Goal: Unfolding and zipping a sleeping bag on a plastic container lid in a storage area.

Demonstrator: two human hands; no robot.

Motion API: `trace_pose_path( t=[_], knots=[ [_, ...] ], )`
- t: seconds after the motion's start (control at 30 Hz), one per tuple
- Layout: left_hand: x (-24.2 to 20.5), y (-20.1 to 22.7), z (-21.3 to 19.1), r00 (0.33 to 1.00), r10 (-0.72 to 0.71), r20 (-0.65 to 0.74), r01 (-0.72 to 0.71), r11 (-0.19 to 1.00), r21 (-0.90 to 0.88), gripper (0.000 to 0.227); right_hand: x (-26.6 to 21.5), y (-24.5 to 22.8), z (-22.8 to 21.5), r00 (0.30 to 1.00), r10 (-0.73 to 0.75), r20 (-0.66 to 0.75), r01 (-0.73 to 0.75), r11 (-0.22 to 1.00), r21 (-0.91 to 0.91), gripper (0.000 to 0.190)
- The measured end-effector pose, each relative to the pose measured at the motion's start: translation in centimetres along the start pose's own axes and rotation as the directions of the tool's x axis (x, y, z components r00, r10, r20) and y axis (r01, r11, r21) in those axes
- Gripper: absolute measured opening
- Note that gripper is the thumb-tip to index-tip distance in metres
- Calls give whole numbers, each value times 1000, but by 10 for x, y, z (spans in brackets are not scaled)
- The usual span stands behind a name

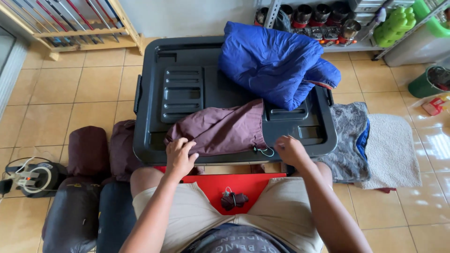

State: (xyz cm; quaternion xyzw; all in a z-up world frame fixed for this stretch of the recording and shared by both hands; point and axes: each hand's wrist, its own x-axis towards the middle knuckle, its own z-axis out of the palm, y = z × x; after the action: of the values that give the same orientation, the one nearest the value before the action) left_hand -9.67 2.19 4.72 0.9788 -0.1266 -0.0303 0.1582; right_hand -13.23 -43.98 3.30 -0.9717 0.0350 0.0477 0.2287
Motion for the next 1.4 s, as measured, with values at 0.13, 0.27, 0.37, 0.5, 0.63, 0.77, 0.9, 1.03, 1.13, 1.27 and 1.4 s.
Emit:
trace_pose_path(
  t=[0.13, 0.27, 0.37, 0.5, 0.63, 0.77, 0.9, 1.03, 1.13, 1.27, 1.4],
  knots=[
    [-5, 4, 5, 986, 58, -156, -47, 996, 73, 27, -8, -55, 5, 992, -99, -85, 103, 993, 49, 23],
    [-9, -4, 7, 992, 64, -105, -63, 998, 17, 26, -7, -75, 15, 987, -150, 65, 152, 988, -27, 44],
    [-5, -13, 11, 959, 101, -266, -90, 994, 55, 16, -5, -80, 5, 979, -203, -20, 204, 970, 134, 33],
    [-11, 10, -20, 807, 150, -571, -301, 936, -180, 15, -30, -113, -41, 989, -54, -137, 139, 645, 751, 17],
    [-13, 38, -54, 880, -70, -470, -160, 887, -433, 9, -34, -125, -77, 970, -42, -241, 210, 648, 732, 22],
    [-5, 59, -116, 906, 159, -391, -317, 868, -381, 34, -37, -123, -106, 995, -94, -27, 92, 821, 564, 40],
    [-12, 64, -176, 945, 285, -158, -322, 887, -331, 24, -63, -160, -146, 876, -324, 358, 208, 922, 326, 38],
    [-6, 65, -222, 942, 311, 125, -256, 910, -327, 17, -51, -146, -173, 834, -523, 175, 390, 785, 482, 16],
    [13, 61, -220, 983, 180, 21, -150, 873, -464, 6, -38, -135, -189, 841, -541, -9, 332, 503, 798, 7],
    [45, 53, -200, 918, 149, -368, -330, 801, -499, 3, -13, -117, -178, 931, -259, -257, 356, 802, 480, 12],
    [42, 54, -206, 827, 194, -528, -485, 720, -496, 1, -27, -144, -200, 775, -392, -496, 575, 764, 294, 20]
  ],
)
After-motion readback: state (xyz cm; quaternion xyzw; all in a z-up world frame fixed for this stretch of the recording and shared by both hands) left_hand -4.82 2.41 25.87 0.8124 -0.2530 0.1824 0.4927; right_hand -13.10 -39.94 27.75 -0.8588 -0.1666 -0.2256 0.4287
